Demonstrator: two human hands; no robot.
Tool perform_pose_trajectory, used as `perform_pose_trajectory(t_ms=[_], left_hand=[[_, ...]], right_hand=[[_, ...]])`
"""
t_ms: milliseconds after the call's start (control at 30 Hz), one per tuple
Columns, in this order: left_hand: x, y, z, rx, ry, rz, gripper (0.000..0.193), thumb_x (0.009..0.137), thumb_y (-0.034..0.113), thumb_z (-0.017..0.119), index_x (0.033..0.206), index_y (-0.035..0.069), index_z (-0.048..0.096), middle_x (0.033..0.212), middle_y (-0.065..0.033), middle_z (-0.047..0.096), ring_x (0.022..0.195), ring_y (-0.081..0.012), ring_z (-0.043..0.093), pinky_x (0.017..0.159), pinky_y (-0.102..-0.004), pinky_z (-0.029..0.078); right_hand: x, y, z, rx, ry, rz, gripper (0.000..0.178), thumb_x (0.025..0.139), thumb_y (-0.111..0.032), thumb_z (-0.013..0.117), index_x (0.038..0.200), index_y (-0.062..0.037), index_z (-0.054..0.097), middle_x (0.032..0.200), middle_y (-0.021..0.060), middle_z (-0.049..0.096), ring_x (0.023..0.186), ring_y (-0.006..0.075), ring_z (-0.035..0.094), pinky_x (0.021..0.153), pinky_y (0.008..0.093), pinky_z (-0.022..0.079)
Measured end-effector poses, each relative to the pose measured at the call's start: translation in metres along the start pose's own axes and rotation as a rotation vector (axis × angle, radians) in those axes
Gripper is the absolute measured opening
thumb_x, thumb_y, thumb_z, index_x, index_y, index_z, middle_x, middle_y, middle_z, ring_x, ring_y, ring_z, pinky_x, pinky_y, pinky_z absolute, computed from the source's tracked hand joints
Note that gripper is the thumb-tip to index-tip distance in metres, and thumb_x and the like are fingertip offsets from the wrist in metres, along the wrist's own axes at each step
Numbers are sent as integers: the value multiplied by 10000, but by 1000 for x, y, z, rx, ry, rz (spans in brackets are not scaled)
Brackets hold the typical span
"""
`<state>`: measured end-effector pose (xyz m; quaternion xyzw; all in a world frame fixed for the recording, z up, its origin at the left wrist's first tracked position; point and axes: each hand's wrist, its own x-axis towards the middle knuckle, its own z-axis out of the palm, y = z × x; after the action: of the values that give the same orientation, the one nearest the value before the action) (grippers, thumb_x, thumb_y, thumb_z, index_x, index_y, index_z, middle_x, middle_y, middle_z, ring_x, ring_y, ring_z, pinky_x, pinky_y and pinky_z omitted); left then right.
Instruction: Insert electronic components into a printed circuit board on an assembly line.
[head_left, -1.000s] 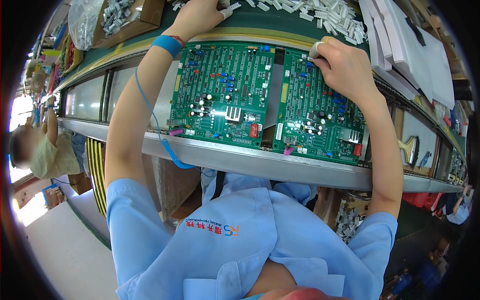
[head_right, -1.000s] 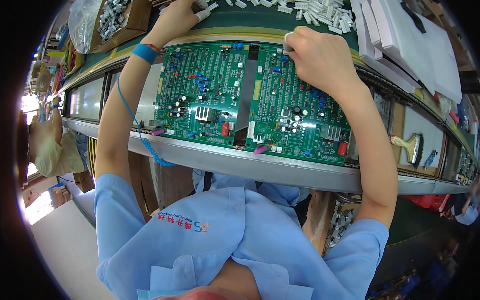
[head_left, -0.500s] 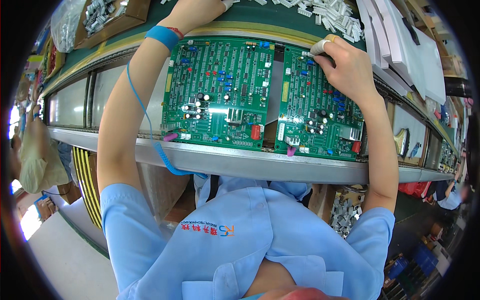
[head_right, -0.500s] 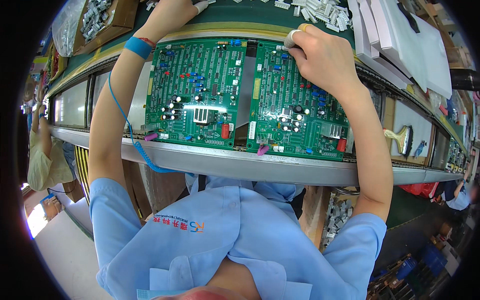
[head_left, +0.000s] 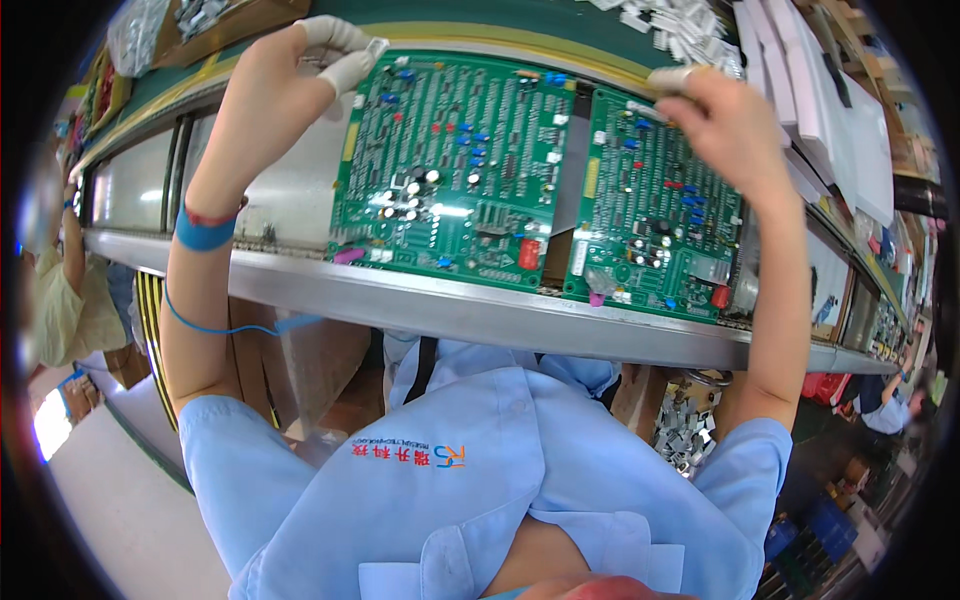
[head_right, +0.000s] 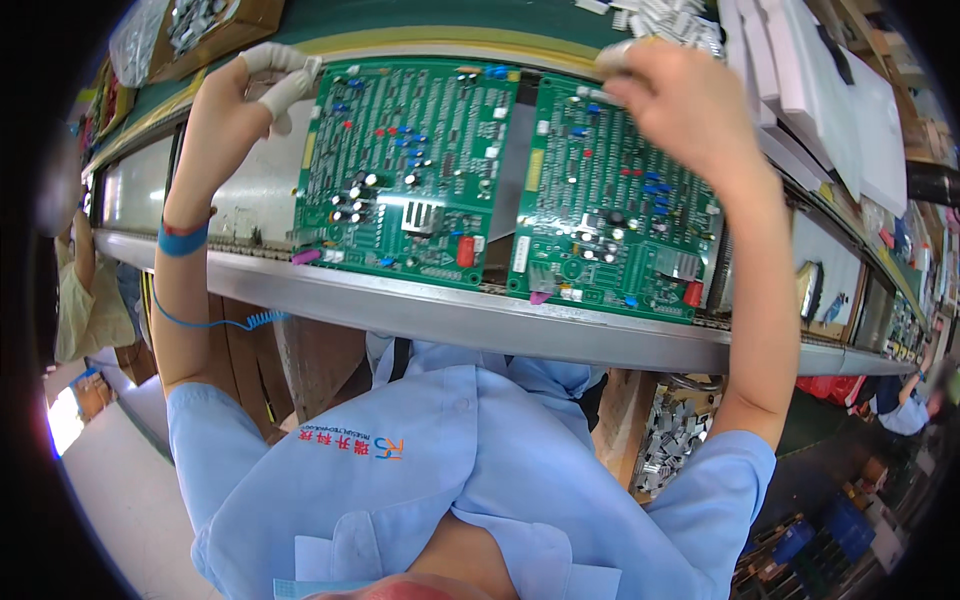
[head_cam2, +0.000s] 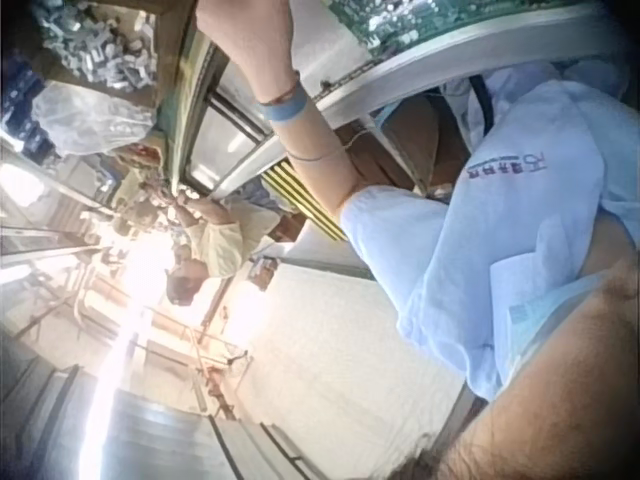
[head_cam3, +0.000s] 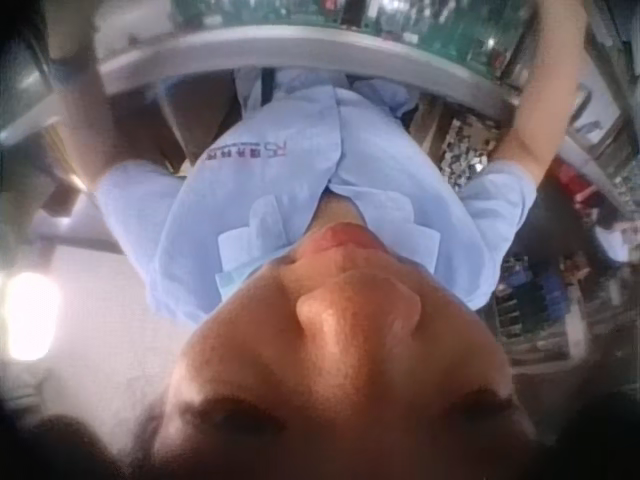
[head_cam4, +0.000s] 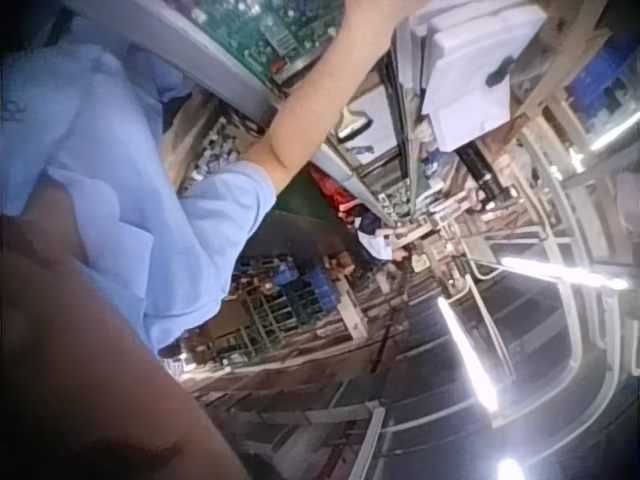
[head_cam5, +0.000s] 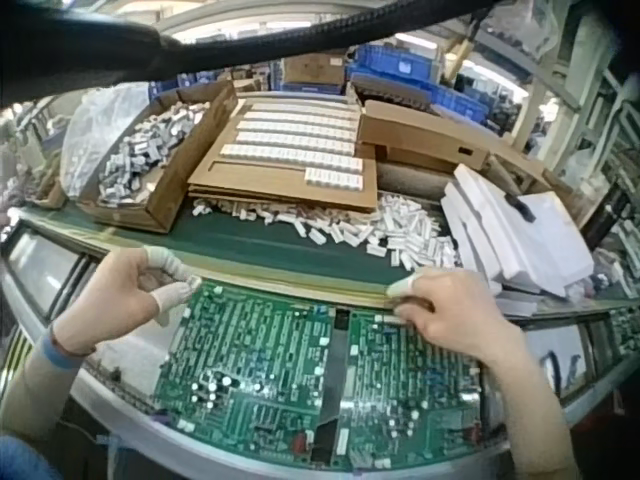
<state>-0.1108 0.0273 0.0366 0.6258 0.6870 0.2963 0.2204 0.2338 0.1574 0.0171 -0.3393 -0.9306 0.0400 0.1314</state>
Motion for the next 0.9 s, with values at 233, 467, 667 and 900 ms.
perform_pose_trajectory(t_ms=[233,467,667,900], left_hand=[[-81,-6,-9,-57,-48,-263,149,880,140,696,883,-6,667,669,23,589,612,-18,486,524,-199,366],[-113,-26,-6,56,-94,-317,169,870,128,675,852,-40,666,622,-38,605,565,-48,501,518,-244,405],[-111,-24,2,171,-49,-214,192,802,216,666,771,27,689,627,-133,643,574,-301,639,576,-388,508],[-109,-20,4,305,-83,-192,163,773,177,665,763,14,666,633,-144,636,585,-307,630,575,-383,502]], right_hand=[[62,39,32,-267,112,34,234,904,-287,604,1092,-156,649,971,92,675,826,294,660,683,404,506],[81,19,42,-162,28,223,249,883,-316,612,1020,-115,662,948,92,696,880,302,662,725,402,510],[85,35,32,138,-103,309,280,835,-280,683,1022,-72,679,829,83,696,781,207,663,737,328,490],[79,17,50,-279,56,161,215,889,-221,605,1032,-63,632,906,132,674,835,329,655,728,419,504]])
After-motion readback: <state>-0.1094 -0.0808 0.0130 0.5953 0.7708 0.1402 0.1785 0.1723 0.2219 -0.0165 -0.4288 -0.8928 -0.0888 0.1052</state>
